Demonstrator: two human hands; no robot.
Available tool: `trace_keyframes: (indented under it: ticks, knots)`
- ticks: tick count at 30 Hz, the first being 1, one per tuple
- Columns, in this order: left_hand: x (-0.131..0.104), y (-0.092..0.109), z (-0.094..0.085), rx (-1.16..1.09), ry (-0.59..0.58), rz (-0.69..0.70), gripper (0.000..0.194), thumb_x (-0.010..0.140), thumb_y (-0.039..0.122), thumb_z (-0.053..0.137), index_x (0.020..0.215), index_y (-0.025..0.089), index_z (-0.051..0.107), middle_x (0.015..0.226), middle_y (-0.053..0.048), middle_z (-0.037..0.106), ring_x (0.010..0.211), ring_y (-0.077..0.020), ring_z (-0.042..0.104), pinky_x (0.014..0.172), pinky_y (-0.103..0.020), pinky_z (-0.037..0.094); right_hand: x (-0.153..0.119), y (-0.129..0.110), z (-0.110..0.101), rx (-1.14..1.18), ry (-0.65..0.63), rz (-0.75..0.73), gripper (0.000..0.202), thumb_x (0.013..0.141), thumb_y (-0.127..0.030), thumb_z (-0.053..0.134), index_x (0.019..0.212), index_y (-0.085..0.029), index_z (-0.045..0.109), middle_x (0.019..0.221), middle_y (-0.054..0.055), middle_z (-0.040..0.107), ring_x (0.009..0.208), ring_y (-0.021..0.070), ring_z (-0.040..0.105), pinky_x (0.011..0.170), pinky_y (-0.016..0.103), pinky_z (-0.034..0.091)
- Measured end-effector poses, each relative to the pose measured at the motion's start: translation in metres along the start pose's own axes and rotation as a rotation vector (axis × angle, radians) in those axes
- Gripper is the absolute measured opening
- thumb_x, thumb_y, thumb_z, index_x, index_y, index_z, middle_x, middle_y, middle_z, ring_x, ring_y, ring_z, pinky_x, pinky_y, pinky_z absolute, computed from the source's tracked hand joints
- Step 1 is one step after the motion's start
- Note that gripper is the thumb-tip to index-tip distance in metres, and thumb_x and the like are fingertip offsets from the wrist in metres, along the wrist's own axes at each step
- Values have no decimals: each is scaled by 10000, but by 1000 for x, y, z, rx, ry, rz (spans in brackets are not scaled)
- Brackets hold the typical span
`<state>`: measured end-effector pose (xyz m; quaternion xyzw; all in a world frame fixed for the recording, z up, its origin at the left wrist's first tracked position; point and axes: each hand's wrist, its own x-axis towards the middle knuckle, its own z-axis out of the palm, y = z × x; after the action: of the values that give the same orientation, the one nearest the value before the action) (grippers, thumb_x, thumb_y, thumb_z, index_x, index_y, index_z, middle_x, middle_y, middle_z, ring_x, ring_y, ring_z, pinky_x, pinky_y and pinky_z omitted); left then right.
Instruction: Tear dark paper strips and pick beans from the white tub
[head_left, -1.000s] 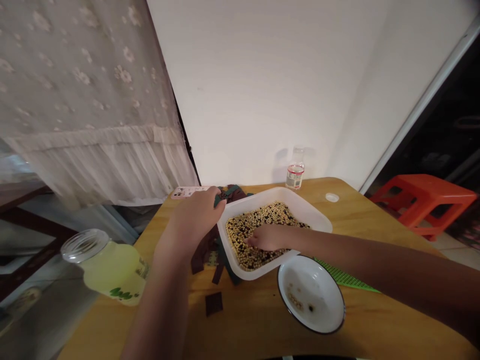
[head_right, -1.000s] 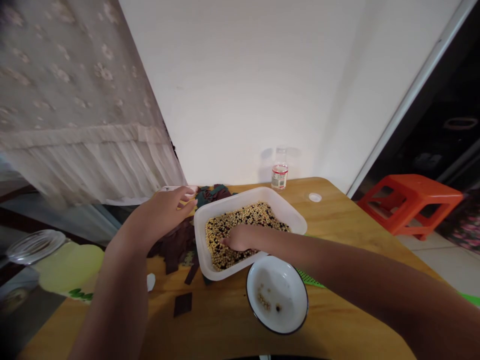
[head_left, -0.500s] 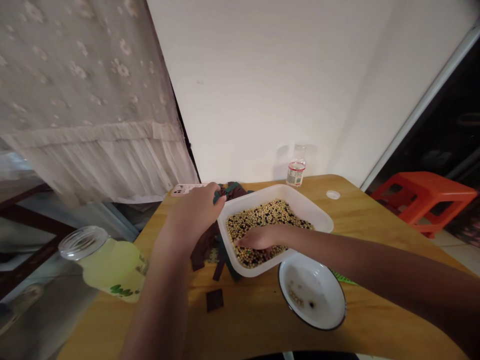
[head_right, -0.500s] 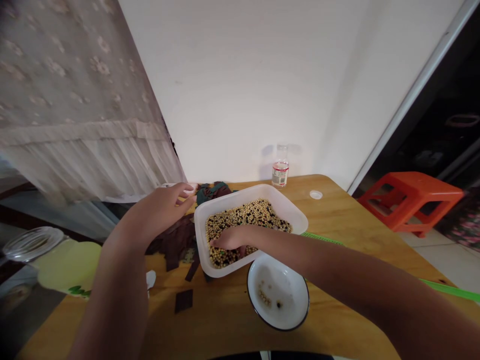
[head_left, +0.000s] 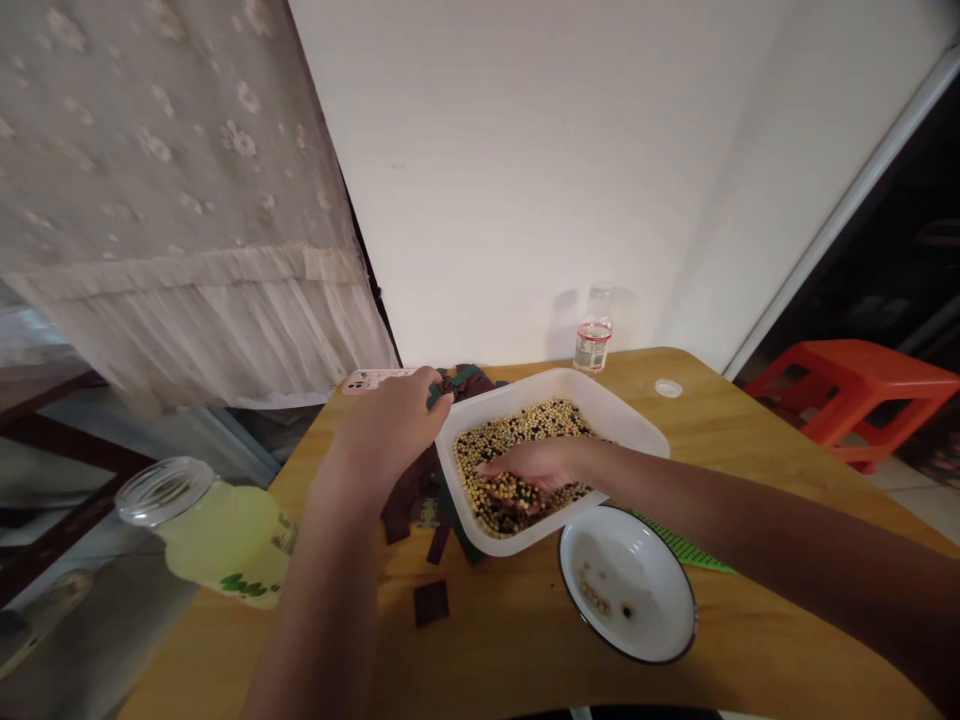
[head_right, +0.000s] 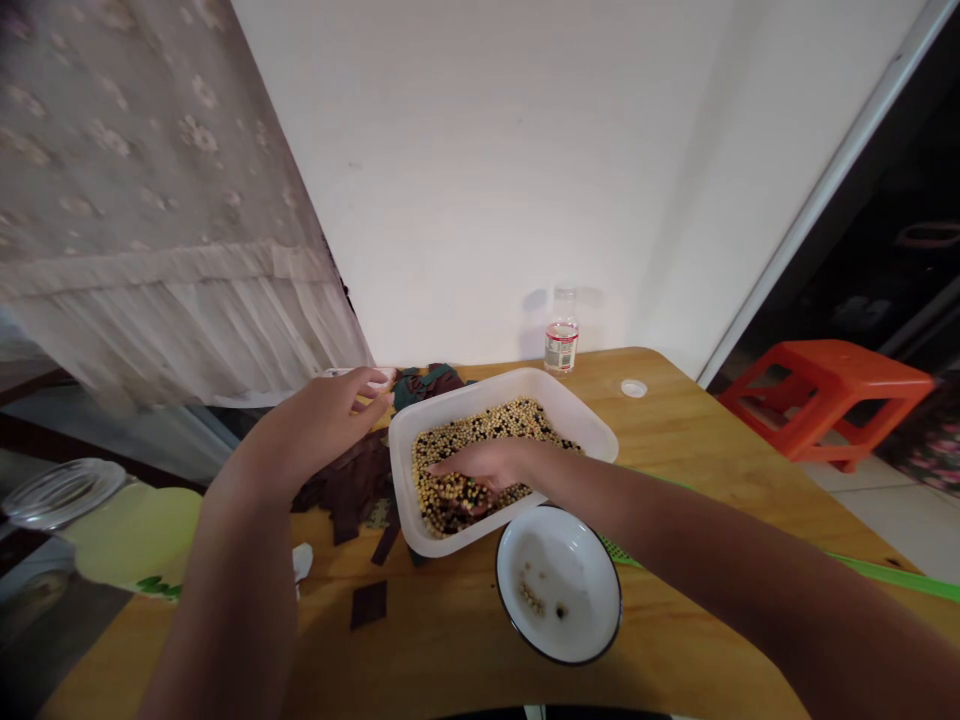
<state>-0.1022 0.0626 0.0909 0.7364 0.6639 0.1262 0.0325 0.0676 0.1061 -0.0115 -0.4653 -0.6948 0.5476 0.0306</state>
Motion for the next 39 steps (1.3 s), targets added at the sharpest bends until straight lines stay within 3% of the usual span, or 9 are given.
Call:
trace_keyframes:
  ticks: [4, 10, 21, 28, 31, 39]
  knots:
    - [0, 1, -1, 1, 0, -10, 366, 859, 392, 408, 1156, 233, 551, 1089, -84, 676, 916, -224, 648, 758, -321, 485, -4, 1, -11, 293, -166, 35, 450, 826, -572, 492, 605, -181, 514, 506, -23, 472, 451, 93, 411, 397, 213, 348]
    - [-1, 5, -2, 3, -21, -28, 367, 863, 392, 408, 1154, 223, 554, 1123, -87, 663, 952, -224, 640, 777, -317, 483, -4, 13, -36, 606, -204, 12, 399, 846, -474, 503, 586, -182, 422, 457, -92, 293, 395, 41, 210, 371, 157, 153]
    - [9, 6, 12, 108, -67, -5, 375, 864, 359, 407, 1168, 190, 547, 1139, -121, 652, 1032, -259, 605, 843, -376, 459, 0, 31, -60, 888, -45, -112, 413, 895, -444, 393, 566, -216, 290, 419, -116, 191, 352, 54, 89, 311, 143, 74]
    - [16, 12, 26, 159, -113, -9, 370, 863, 369, 404, 1140, 181, 559, 1076, -138, 670, 1007, -307, 616, 797, -415, 467, -15, 35, -66, 962, 170, -320, 438, 829, -462, 511, 567, -212, 266, 433, -119, 190, 355, 42, 95, 308, 131, 108]
    - [25, 10, 39, 173, -123, -5, 346, 859, 337, 412, 1117, 169, 569, 1074, -148, 664, 1000, -308, 620, 788, -407, 473, -16, 37, -68, 960, 251, -383, 452, 805, -471, 550, 560, -212, 273, 423, -123, 183, 353, 38, 96, 309, 135, 96]
    - [63, -15, 91, 113, -42, -17, 365, 921, 322, 385, 1196, 114, 506, 1265, -175, 533, 1216, -274, 465, 963, -441, 391, -10, 40, -71, 899, 433, -459, 483, 761, -514, 605, 531, -208, 309, 397, -121, 219, 327, 24, 134, 312, 147, 102]
